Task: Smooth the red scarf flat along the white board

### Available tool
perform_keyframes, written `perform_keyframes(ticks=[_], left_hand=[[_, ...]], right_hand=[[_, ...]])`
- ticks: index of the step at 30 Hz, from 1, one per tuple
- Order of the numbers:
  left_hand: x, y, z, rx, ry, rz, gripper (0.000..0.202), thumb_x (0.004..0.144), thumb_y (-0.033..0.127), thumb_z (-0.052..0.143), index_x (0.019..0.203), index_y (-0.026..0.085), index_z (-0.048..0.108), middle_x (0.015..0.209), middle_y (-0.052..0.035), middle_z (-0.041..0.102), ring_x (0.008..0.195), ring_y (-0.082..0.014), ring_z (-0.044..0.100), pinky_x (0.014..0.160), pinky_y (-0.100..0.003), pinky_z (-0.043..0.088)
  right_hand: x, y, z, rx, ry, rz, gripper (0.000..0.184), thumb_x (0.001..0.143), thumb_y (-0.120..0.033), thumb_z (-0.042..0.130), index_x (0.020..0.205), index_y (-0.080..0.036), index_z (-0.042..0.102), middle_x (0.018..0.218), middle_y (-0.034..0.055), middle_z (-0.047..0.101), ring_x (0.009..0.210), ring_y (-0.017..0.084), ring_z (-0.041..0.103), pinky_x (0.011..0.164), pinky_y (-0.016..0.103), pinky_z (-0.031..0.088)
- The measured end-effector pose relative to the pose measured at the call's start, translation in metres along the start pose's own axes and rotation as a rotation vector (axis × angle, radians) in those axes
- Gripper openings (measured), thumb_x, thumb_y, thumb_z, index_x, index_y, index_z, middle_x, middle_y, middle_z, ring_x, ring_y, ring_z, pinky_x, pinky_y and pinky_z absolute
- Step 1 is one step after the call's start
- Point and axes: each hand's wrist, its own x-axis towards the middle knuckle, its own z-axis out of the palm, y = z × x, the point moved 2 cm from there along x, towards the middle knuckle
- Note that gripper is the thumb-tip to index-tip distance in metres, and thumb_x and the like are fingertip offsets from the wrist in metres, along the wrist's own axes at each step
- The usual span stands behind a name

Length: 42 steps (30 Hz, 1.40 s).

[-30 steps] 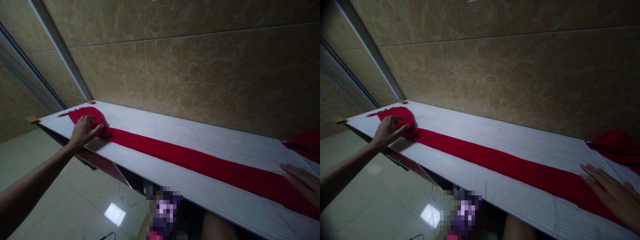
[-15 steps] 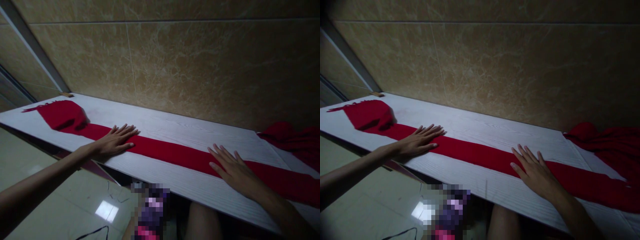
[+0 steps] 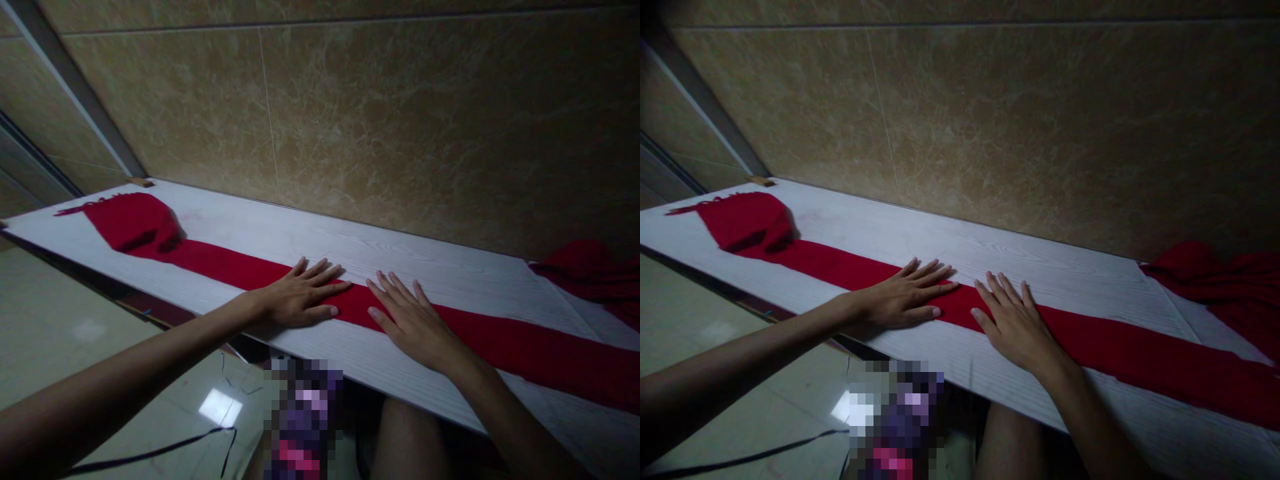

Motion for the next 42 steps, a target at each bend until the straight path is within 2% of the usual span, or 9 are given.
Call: perform_keyframes(ticks=[4,7,10,15,22,29,32,36,42], left_hand=[[-0.003,0.002,-0.014,-0.013,-0.094,-0.04,0.074,0.102,0.072,0.029,0.166,0.035,0.021,0.173,-0.0051,0.006,0.16,-0.0361,-0.001,0.126,-0.066,-0.002],[0.003,0.007,-0.022,-0.001,-0.035,-0.04,0.069,0.104,0.069,0.025,0.166,0.037,0.021,0.173,-0.0027,0.007,0.16,-0.0357,-0.003,0.125,-0.066,-0.003],[0.011,0.01,-0.016,-0.005,0.037,-0.067,0.067,0.106,0.066,0.022,0.166,0.037,0.018,0.174,-0.0017,0.008,0.16,-0.0347,-0.003,0.125,-0.067,-0.002],[0.013,0.012,-0.003,-0.027,-0.008,-0.099,0.074,0.103,0.071,0.027,0.166,0.032,0.021,0.173,-0.0062,0.009,0.16,-0.036,-0.001,0.125,-0.067,-0.001],[0.007,0.012,-0.009,-0.048,-0.026,-0.112,0.076,0.103,0.071,0.03,0.166,0.032,0.02,0.173,-0.0054,0.009,0.16,-0.0351,-0.002,0.126,-0.066,-0.001],[-0.013,-0.006,-0.009,-0.031,-0.011,-0.194,0.074,0.102,0.072,0.027,0.166,0.034,0.021,0.173,-0.0041,0.006,0.16,-0.0345,-0.003,0.125,-0.066,-0.004],[-0.017,-0.01,-0.007,-0.021,-0.004,-0.192,0.076,0.101,0.075,0.026,0.166,0.034,0.019,0.173,-0.0038,0.005,0.16,-0.0344,-0.004,0.125,-0.066,-0.004],[-0.016,-0.012,-0.003,-0.013,0.03,-0.172,0.078,0.1,0.075,0.028,0.166,0.035,0.018,0.173,-0.0043,0.007,0.16,-0.035,-0.002,0.125,-0.067,-0.001],[-0.017,-0.012,-0.001,-0.008,0.05,-0.173,0.077,0.101,0.075,0.029,0.166,0.036,0.019,0.173,-0.0038,0.008,0.16,-0.0355,-0.001,0.126,-0.066,-0.001]], right_hand=[[-0.002,0.002,-0.009,-0.016,-0.048,0.026,0.067,0.106,-0.058,0.03,0.163,-0.024,0.032,0.171,0.0079,0.021,0.159,0.029,0.014,0.126,0.064,0.012],[-0.001,0.002,-0.02,0.012,0.004,0.034,0.068,0.106,-0.059,0.025,0.165,-0.025,0.028,0.172,0.0064,0.015,0.159,0.027,0.01,0.127,0.062,0.009],[-0.002,0.004,-0.02,0.019,0.027,0.059,0.066,0.107,-0.055,0.02,0.166,-0.024,0.025,0.172,0.0054,0.012,0.16,0.025,0.007,0.127,0.06,0.007],[-0.003,0.009,-0.005,-0.039,-0.086,0.098,0.069,0.106,-0.057,0.028,0.165,-0.023,0.027,0.172,0.0045,0.013,0.16,0.026,0.008,0.127,0.06,0.006],[-0.003,0.011,-0.003,-0.043,-0.075,0.112,0.069,0.105,-0.059,0.029,0.165,-0.025,0.026,0.172,0.0025,0.013,0.159,0.025,0.008,0.128,0.059,0.006],[-0.004,0.01,-0.002,-0.072,-0.084,0.104,0.07,0.105,-0.06,0.024,0.166,-0.024,0.024,0.171,0.0006,0.011,0.16,0.024,0.007,0.128,0.058,0.006],[-0.004,0.018,-0.006,-0.041,-0.064,0.111,0.072,0.104,-0.062,0.022,0.166,-0.026,0.025,0.171,0.0009,0.012,0.16,0.025,0.007,0.127,0.061,0.007],[-0.005,0.042,-0.007,-0.025,0.041,0.189,0.071,0.105,-0.062,0.015,0.165,-0.027,0.027,0.172,0.0022,0.014,0.159,0.026,0.009,0.126,0.064,0.008],[-0.008,0.057,0.003,-0.054,-0.005,0.233,0.07,0.105,-0.059,0.016,0.165,-0.025,0.029,0.171,0.0047,0.018,0.159,0.028,0.013,0.125,0.065,0.01]])
